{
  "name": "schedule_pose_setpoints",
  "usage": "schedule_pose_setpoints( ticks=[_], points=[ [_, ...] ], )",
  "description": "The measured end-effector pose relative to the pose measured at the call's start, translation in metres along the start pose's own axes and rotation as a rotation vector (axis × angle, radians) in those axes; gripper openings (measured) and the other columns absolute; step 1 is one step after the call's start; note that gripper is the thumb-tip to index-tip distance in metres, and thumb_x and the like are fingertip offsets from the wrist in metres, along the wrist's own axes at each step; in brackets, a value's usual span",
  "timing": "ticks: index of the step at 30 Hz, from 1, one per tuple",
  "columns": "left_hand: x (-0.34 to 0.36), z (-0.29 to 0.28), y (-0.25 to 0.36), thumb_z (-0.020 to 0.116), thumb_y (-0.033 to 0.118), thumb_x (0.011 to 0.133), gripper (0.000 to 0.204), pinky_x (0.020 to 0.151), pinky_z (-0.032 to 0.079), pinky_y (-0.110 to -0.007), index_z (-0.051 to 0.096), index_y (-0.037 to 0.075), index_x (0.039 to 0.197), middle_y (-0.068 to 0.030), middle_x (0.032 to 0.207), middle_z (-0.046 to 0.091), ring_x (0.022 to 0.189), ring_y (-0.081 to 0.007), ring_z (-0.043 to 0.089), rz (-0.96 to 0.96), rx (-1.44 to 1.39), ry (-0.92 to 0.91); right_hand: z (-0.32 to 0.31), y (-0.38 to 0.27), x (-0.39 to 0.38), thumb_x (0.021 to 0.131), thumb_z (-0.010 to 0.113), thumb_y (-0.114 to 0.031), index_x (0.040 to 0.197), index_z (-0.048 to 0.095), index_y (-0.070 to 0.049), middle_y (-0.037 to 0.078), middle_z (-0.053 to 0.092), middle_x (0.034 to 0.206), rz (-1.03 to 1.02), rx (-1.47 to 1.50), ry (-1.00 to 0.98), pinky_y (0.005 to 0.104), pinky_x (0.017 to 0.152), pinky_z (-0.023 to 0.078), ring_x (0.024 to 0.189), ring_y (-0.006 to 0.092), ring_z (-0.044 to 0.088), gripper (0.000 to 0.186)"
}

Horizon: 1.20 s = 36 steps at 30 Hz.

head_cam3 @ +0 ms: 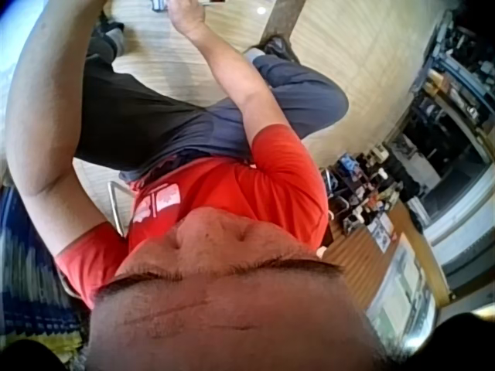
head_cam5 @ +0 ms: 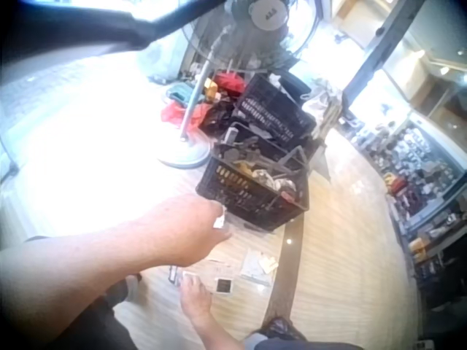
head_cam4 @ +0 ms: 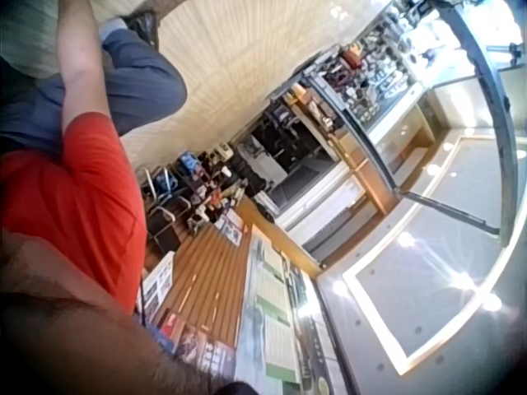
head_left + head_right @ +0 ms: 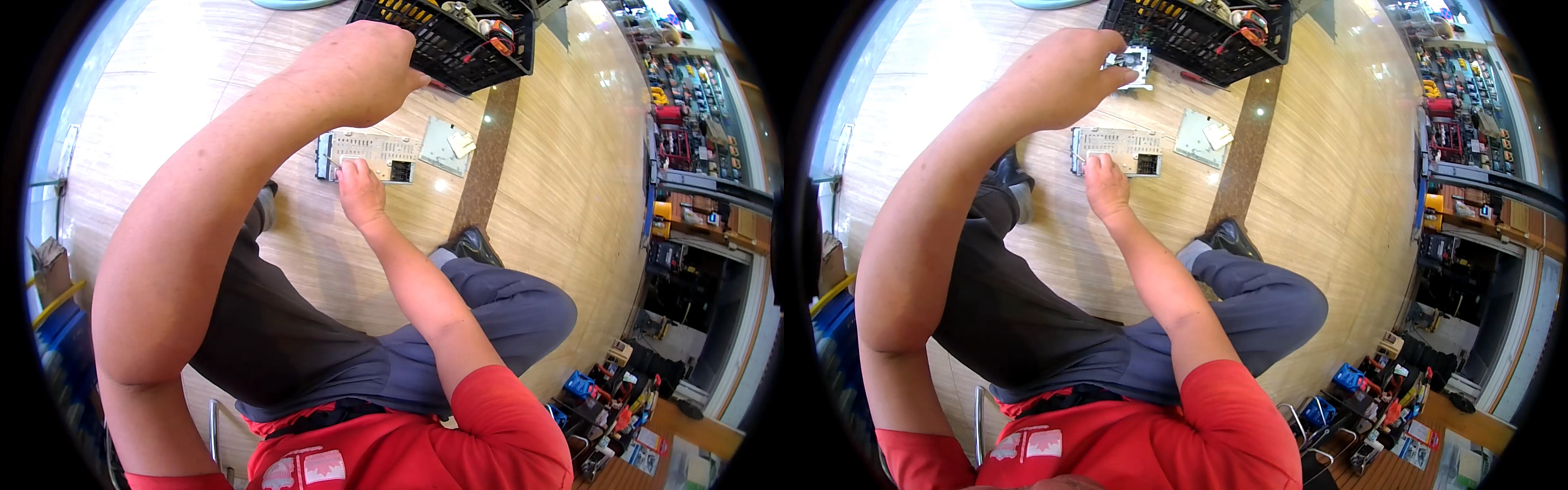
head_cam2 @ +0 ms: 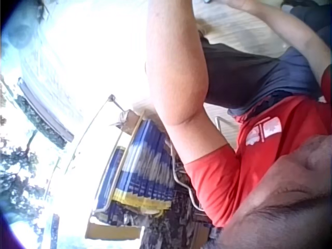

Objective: The person disassembles an electronic device by removing a panel, handling a circuit board, and using a screwdriver to remove small components.

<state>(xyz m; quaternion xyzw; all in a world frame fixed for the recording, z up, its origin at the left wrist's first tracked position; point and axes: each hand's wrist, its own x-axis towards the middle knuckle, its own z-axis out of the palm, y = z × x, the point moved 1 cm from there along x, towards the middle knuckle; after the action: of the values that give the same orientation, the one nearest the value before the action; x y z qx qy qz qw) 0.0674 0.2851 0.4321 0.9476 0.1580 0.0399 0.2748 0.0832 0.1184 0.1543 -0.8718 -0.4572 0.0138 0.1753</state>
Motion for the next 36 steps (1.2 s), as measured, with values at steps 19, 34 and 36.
schedule_pose_setpoints(
  ticks=[19,34,36],
  points=[
    [0.001,0.006,0.002,0.061,0.028,0.09,0.04,0.089,0.049,-0.044,0.064,-0.002,0.116,-0.0238,0.103,0.067,0.099,-0.0392,0.063,0.029,0.045,0.025,0.007,-0.003,0.005,0.09,0.059,-0.022,0.094,0.054,-0.008,0.014,0.056,0.095,0.141,-0.038,-0.102,0.0436,0.073,0.053,0.084,0.0316,0.063,0.015],
    [-0.002,0.016,0.001,0.063,0.03,0.09,0.042,0.09,0.049,-0.043,0.063,-0.002,0.117,-0.023,0.106,0.067,0.1,-0.0382,0.064,0.073,0.054,0.124,0.005,-0.003,0.004,0.09,0.059,-0.025,0.09,0.054,-0.008,0.013,0.059,0.092,0.082,-0.046,-0.065,0.0422,0.07,0.053,0.082,0.0299,0.064,0.017],
    [-0.002,0.014,0.002,0.063,0.03,0.089,0.043,0.088,0.049,-0.043,0.063,-0.002,0.117,-0.0231,0.104,0.067,0.097,-0.0385,0.064,0.038,0.029,0.088,0.005,-0.007,0.006,0.089,0.054,-0.018,0.09,0.054,-0.007,0.013,0.059,0.093,0.093,-0.068,-0.084,0.0412,0.07,0.054,0.082,0.0296,0.064,0.011]
  ],
)
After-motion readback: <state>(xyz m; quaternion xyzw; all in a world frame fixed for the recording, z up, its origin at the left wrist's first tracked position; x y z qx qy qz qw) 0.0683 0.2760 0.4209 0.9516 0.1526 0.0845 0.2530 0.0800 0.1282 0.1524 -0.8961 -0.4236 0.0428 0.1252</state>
